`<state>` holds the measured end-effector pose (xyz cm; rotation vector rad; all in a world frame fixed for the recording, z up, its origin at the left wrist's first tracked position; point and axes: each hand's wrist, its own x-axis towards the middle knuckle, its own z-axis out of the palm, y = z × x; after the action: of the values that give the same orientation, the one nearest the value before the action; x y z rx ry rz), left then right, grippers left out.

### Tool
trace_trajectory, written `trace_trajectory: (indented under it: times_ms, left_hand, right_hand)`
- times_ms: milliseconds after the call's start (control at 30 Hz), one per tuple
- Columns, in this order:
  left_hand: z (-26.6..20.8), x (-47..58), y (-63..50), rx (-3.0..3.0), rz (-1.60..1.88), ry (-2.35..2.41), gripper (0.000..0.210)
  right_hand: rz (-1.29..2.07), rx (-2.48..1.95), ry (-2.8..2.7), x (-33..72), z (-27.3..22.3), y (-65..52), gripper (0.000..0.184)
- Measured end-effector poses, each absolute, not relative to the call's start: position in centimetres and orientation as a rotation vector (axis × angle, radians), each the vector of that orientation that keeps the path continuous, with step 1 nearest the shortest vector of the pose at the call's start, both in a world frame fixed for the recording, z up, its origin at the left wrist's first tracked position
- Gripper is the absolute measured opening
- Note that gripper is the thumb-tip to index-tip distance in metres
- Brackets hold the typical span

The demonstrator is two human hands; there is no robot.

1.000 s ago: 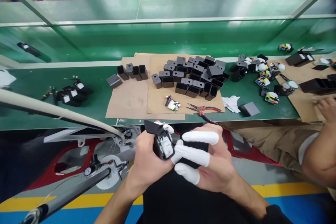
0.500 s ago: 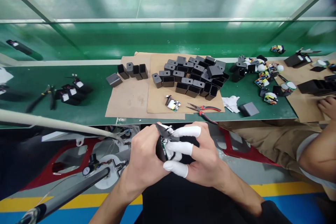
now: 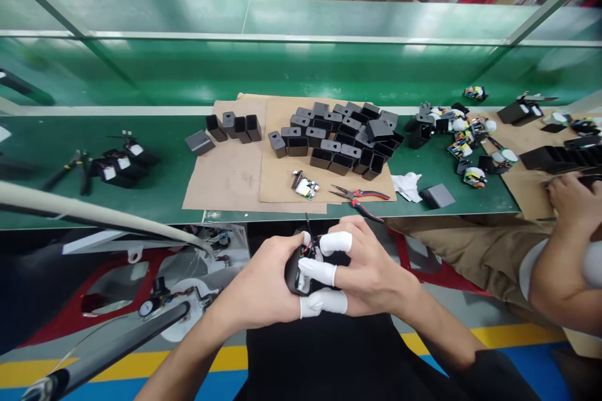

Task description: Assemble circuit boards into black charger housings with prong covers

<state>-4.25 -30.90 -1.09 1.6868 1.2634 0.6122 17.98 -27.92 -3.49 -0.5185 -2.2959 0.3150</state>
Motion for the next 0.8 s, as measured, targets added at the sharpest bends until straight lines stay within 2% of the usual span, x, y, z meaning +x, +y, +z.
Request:
trace_trajectory:
  times_ms: [233, 333, 467, 567, 667, 800]
  left_hand:
    - [-2.8, -4.1, -30.5, 1.403, 0.652, 1.025, 0.041]
    - [-4.9, -3.9, -30.7, 1.298, 0.725, 1.086, 0.055]
    - [-8.2, -3.6, -31.1, 1.096, 0.888, 1.209, 0.073]
    - [-10.2, -4.2, -30.6, 0.996, 0.986, 1.276, 0.065]
    - [-11.7, -5.8, -28.8, 1.028, 1.15, 1.376, 0.051]
    - [-13.5, -8.9, -24.9, 1.111, 1.318, 1.536, 0.061]
  right_hand:
    - [0.59, -0.604, -2.373, 18.0, -2.7, -27.4, 0.031]
    - [0.553, -0.661, -2.381, 17.7, -3.4, -27.5, 0.029]
    - [0.405, -0.742, -2.269, 17.9, -6.1, -28.0, 0.015]
    - [0.346, -0.967, -2.076, 18.9, -9.4, -27.9, 0.019]
    - [0.39, -1.267, -1.927, 20.1, -12.5, -26.8, 0.014]
    - [0.405, -1.385, -1.908, 19.8, -14.4, -24.9, 0.014]
